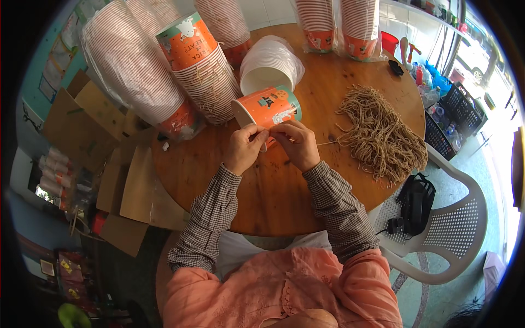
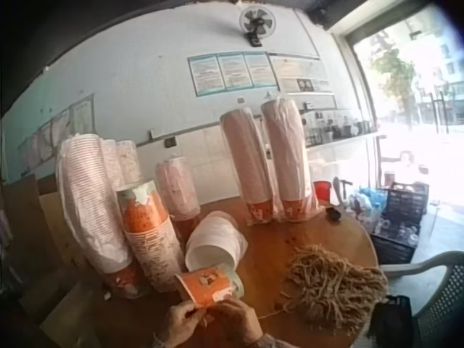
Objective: Threading ropes through holes in paper buckets to create handles.
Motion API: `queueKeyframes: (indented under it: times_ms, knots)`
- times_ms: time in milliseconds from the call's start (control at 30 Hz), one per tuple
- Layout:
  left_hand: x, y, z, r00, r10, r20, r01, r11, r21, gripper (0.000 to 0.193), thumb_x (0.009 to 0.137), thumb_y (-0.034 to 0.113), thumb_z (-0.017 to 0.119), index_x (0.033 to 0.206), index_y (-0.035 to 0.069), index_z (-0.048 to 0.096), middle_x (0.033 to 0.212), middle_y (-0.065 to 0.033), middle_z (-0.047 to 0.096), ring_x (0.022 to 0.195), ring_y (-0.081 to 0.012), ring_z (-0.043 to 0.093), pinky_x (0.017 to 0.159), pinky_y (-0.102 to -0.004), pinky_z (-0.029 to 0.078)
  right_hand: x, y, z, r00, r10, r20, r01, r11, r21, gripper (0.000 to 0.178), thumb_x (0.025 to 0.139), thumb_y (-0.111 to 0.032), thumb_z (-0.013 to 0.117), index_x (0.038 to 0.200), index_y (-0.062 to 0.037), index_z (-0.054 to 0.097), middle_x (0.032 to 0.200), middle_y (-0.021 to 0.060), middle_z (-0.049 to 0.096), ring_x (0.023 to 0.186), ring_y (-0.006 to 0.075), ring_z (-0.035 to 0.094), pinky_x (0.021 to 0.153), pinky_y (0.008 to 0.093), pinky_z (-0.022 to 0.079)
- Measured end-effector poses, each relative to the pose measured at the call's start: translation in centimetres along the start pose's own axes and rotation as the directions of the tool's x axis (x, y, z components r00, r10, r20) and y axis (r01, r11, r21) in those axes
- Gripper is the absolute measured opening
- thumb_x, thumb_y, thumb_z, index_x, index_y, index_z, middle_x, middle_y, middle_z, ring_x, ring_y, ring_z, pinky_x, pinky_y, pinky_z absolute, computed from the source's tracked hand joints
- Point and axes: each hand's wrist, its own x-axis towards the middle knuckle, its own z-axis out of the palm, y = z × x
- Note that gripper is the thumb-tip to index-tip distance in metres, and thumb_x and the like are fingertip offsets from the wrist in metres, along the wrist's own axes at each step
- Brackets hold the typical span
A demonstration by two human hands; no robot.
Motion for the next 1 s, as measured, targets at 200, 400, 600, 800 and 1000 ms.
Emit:
queueKeyframes:
  times_ms: [200, 400, 600, 800, 1000]
  knots:
    - [-0.1, -0.4, 0.7, 0.997, 0.024, -0.077, -0.026, 0.999, -0.021, 0.013, 0.090, 0.011, 0.064, 0.094, -0.001, 0.064, 0.078, -0.0048, 0.066, 0.065, -0.0093, 0.062, 0.059, -0.0241, 0.050, 0.2, -0.5, -0.3, 0.978, -0.141, -0.155, 0.116, 0.980, -0.165, 0.010, 0.082, -0.001, 0.067, 0.092, -0.0020, 0.066, 0.098, 0.0086, 0.061, 0.086, 0.0213, 0.062, 0.073, 0.0303, 0.052]
    - [-0.6, -2.7, -0.4, 0.958, 0.230, -0.171, -0.175, 0.941, 0.288, 0.014, 0.086, 0.007, 0.065, 0.100, 0.003, 0.063, 0.086, -0.0053, 0.065, 0.070, -0.0125, 0.064, 0.061, -0.0258, 0.050, 0.5, -1.3, -0.6, 0.951, -0.182, -0.248, 0.128, 0.968, -0.216, 0.014, 0.077, -0.005, 0.070, 0.090, -0.0066, 0.066, 0.103, 0.0095, 0.060, 0.088, 0.0264, 0.061, 0.073, 0.0350, 0.053]
    - [-0.3, 0.1, 0.4, 0.928, 0.326, -0.182, -0.264, 0.917, 0.299, 0.018, 0.083, 0.004, 0.067, 0.100, 0.003, 0.062, 0.096, -0.0060, 0.060, 0.071, -0.0136, 0.062, 0.061, -0.0268, 0.050, 0.5, -1.2, -1.1, 0.944, -0.276, -0.183, 0.199, 0.914, -0.352, 0.014, 0.076, -0.004, 0.070, 0.089, -0.0074, 0.066, 0.103, 0.0072, 0.059, 0.088, 0.0252, 0.059, 0.071, 0.0357, 0.052]
    - [0.5, -1.6, 0.2, 0.886, 0.428, -0.179, -0.267, 0.785, 0.558, 0.018, 0.082, 0.003, 0.068, 0.099, 0.003, 0.063, 0.096, -0.0063, 0.061, 0.072, -0.0149, 0.062, 0.063, -0.0286, 0.051, 0.6, -1.4, -0.7, 0.951, -0.256, -0.171, 0.190, 0.925, -0.330, 0.012, 0.078, -0.005, 0.069, 0.089, -0.0071, 0.065, 0.102, 0.0065, 0.059, 0.088, 0.0253, 0.059, 0.071, 0.0353, 0.051]
    - [1.0, -1.9, -0.1, 0.853, 0.497, -0.158, -0.348, 0.768, 0.538, 0.013, 0.082, 0.009, 0.070, 0.093, 0.004, 0.065, 0.085, -0.0082, 0.064, 0.072, -0.0189, 0.065, 0.062, -0.0298, 0.052, 0.7, -1.2, -0.8, 0.953, -0.223, -0.204, 0.153, 0.938, -0.313, 0.012, 0.078, -0.005, 0.068, 0.090, -0.0069, 0.064, 0.100, 0.0061, 0.059, 0.089, 0.0256, 0.060, 0.071, 0.0353, 0.051]
